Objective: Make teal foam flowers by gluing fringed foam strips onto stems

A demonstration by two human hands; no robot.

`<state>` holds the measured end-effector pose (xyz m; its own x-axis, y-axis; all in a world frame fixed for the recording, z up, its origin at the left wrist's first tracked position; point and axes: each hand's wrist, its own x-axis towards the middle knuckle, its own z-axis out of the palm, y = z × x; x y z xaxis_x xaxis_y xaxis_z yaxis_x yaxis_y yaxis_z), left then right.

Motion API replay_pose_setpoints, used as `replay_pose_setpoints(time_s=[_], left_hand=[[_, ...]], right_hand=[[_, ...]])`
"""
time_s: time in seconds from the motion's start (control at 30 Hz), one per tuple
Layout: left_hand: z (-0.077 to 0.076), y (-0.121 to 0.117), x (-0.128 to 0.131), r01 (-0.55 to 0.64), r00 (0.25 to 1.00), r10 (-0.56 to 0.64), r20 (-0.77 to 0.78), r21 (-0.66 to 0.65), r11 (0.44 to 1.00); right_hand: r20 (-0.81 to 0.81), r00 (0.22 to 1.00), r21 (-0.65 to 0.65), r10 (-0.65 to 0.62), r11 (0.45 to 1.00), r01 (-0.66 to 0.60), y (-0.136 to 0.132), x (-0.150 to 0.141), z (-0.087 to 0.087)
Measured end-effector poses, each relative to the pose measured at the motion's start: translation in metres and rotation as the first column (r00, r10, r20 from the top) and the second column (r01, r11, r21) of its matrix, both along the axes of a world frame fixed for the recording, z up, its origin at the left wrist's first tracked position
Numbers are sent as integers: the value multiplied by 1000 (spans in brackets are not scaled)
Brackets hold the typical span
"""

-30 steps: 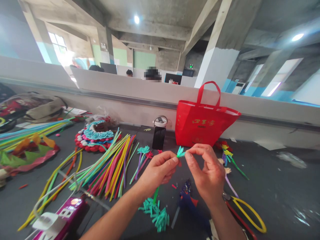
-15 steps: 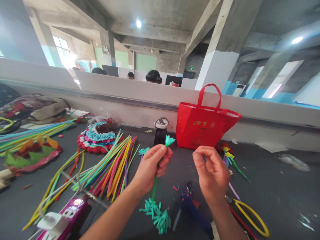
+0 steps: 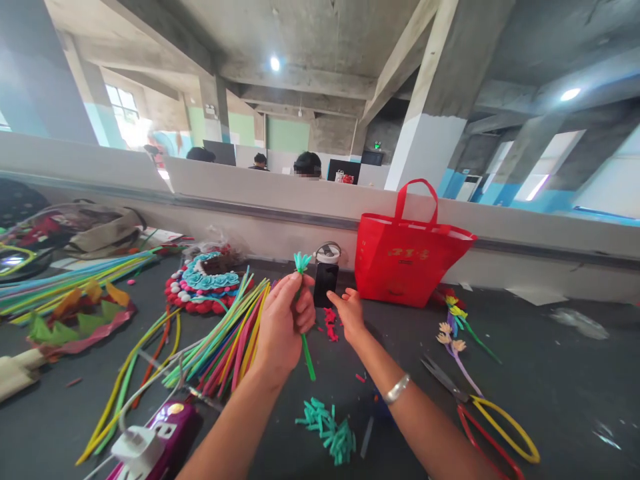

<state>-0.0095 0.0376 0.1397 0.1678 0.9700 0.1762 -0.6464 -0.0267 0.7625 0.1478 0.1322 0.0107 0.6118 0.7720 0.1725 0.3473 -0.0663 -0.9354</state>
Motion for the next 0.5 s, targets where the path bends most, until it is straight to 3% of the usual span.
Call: replay_pose_setpoints(time_s=[0.2, 0.5], left_hand=[[1, -2, -3, 11, 1000, -11, -5, 15, 1000], [6, -1, -8, 24, 1000, -24, 15, 7, 1000]], right_hand=[[177, 969, -28, -171, 984, 179, 38, -16, -24], [343, 887, -20, -310, 941, 337, 59, -26, -36]])
